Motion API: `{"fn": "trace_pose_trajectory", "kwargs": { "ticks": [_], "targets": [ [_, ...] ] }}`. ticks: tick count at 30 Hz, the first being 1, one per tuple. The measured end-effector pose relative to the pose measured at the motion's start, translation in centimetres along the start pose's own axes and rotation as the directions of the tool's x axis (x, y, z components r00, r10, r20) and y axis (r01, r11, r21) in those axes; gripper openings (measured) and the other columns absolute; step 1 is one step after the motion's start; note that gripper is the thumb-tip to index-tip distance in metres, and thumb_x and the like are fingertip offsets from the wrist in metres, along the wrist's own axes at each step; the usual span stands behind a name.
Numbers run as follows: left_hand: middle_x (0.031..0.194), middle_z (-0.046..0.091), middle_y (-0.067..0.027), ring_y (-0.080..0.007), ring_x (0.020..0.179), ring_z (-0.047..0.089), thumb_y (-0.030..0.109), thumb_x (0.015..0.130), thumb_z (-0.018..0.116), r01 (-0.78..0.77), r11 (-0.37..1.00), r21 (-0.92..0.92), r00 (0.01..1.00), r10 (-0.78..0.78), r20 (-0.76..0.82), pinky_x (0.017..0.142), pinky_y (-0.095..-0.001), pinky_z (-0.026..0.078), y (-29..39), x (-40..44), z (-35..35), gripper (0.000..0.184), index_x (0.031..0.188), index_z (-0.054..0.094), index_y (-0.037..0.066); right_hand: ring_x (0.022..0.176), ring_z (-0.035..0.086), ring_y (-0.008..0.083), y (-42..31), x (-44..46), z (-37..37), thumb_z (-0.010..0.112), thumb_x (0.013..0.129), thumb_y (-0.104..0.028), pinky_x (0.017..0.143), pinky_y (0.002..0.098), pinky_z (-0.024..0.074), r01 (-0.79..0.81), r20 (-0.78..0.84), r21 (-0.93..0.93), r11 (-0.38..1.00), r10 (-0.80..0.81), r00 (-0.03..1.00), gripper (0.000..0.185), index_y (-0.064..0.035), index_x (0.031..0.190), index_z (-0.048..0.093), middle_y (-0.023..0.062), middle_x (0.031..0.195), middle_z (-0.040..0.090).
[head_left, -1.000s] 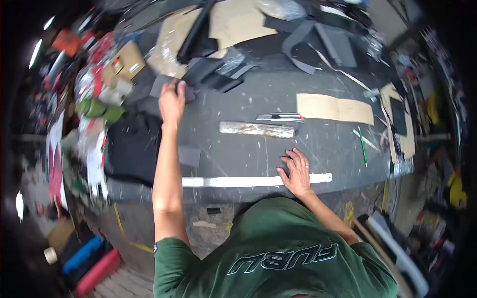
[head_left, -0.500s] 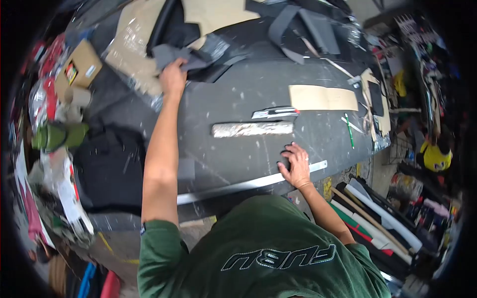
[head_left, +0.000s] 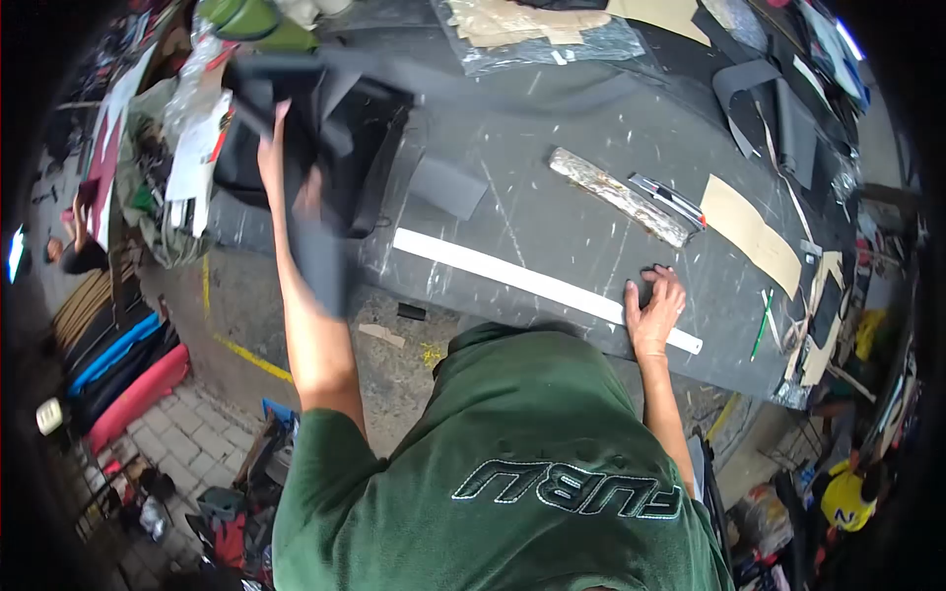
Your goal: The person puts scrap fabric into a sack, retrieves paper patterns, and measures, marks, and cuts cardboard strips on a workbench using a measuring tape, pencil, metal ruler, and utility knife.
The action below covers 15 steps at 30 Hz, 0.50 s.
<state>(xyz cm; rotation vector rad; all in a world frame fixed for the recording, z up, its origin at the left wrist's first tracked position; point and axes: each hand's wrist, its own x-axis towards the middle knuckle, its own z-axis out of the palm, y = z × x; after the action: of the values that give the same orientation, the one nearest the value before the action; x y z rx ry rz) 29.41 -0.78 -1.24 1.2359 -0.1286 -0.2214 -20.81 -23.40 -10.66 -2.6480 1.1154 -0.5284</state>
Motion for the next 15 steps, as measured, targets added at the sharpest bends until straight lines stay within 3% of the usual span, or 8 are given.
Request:
{"fn": "trace_pose_trajectory", "kwargs": {
  "ticks": [1,2,3,5,7,12,14,15],
  "targets": [
    [0.128,0.068,-0.0114,-0.0252,0.119,0.063,0.026,0.101,0.060,-0.002,0.996,-0.089,1.000,0.001,-0.006,0.107,-0.0418,0.047,-0.3,-2.0,-3.8,0.036,0.128,0.063,0.002,0.123,0.055,0.0340,-0.3,0.8,-0.2,0.071,0.089,-0.019,0.104,0.0477,0.0398,-0.052,0.053,0.088,0.995,0.048,0.997,0.023,-0.0097,0.109,0.064,0.0115,0.121,0.063],
    [0.122,0.070,-0.0109,-0.0250,0.117,0.064,0.026,0.099,0.065,0.047,0.945,-0.323,0.998,-0.034,0.047,0.103,-0.0405,0.050,0.2,-5.1,-6.2,0.035,0.125,0.065,0.003,0.118,0.057,0.0334,-0.6,1.8,-0.3,0.071,0.089,-0.018,0.101,0.0469,0.0415,-0.111,0.113,0.170,0.979,0.092,0.989,0.020,-0.0091,0.106,0.065,0.0109,0.116,0.064],
    [0.127,0.068,-0.0120,-0.0269,0.121,0.062,0.025,0.099,0.063,0.042,0.943,-0.331,0.984,-0.096,-0.150,0.107,-0.0421,0.048,1.3,-8.0,-7.6,0.037,0.128,0.064,0.003,0.112,0.059,0.0328,-1.0,2.6,-0.2,0.070,0.089,-0.016,0.099,0.0461,0.0432,-0.171,0.177,0.245,0.954,0.130,0.976,0.017,-0.0084,0.104,0.066,0.0104,0.111,0.066],
    [0.132,0.066,-0.0131,-0.0290,0.125,0.060,0.024,0.100,0.061,-0.001,0.932,-0.362,0.902,-0.155,-0.403,0.113,-0.0434,0.045,2.1,-13.4,-10.5,0.038,0.131,0.063,0.002,0.101,0.061,0.0321,-4.1,4.8,1.2,0.068,0.091,-0.014,0.092,0.0435,0.0465,0.028,0.051,0.431,0.902,-0.056,0.997,0.011,-0.0068,0.100,0.068,0.0092,0.101,0.068],
    [0.136,0.064,-0.0127,-0.0288,0.124,0.061,0.021,0.101,0.060,-0.093,0.888,-0.450,0.819,-0.188,-0.541,0.114,-0.0429,0.045,2.7,-18.1,-12.9,0.038,0.133,0.062,0.000,0.102,0.062,0.0321,-7.8,6.9,2.8,0.071,0.091,-0.015,0.091,0.0404,0.0486,0.107,0.126,0.561,0.821,-0.213,0.969,0.016,-0.0059,0.103,0.068,0.0104,0.102,0.067],
    [0.136,0.064,-0.0125,-0.0271,0.120,0.063,0.015,0.103,0.059,-0.086,0.923,-0.376,0.819,-0.149,-0.554,0.112,-0.0422,0.048,4.6,-25.5,-14.3,0.035,0.134,0.060,-0.001,0.111,0.059,0.0349,-16.5,12.4,8.7,0.077,0.086,-0.022,0.097,0.0439,0.0483,0.222,0.205,0.565,0.795,-0.396,0.895,0.033,-0.0068,0.112,0.065,0.0151,0.111,0.064],
    [0.135,0.064,-0.0129,-0.0270,0.120,0.063,0.015,0.104,0.058,-0.067,0.937,-0.341,0.769,-0.169,-0.616,0.112,-0.0420,0.048,6.2,-27.6,-13.4,0.035,0.135,0.059,-0.001,0.119,0.058,0.0343,-19.5,13.9,10.3,0.082,0.082,-0.027,0.103,0.0433,0.0474,0.140,0.309,0.342,0.929,-0.252,0.917,0.045,-0.0080,0.119,0.064,0.0143,0.114,0.064],
    [0.135,0.064,-0.0131,-0.0269,0.120,0.063,0.014,0.104,0.057,-0.071,0.940,-0.333,0.747,-0.171,-0.642,0.112,-0.0419,0.048,6.7,-28.7,-13.8,0.035,0.135,0.059,-0.001,0.119,0.058,0.0343,-20.4,14.4,11.0,0.082,0.082,-0.027,0.103,0.0433,0.0474,0.174,0.303,0.349,0.921,-0.286,0.909,0.045,-0.0080,0.119,0.064,0.0143,0.114,0.064]
  ]
}}
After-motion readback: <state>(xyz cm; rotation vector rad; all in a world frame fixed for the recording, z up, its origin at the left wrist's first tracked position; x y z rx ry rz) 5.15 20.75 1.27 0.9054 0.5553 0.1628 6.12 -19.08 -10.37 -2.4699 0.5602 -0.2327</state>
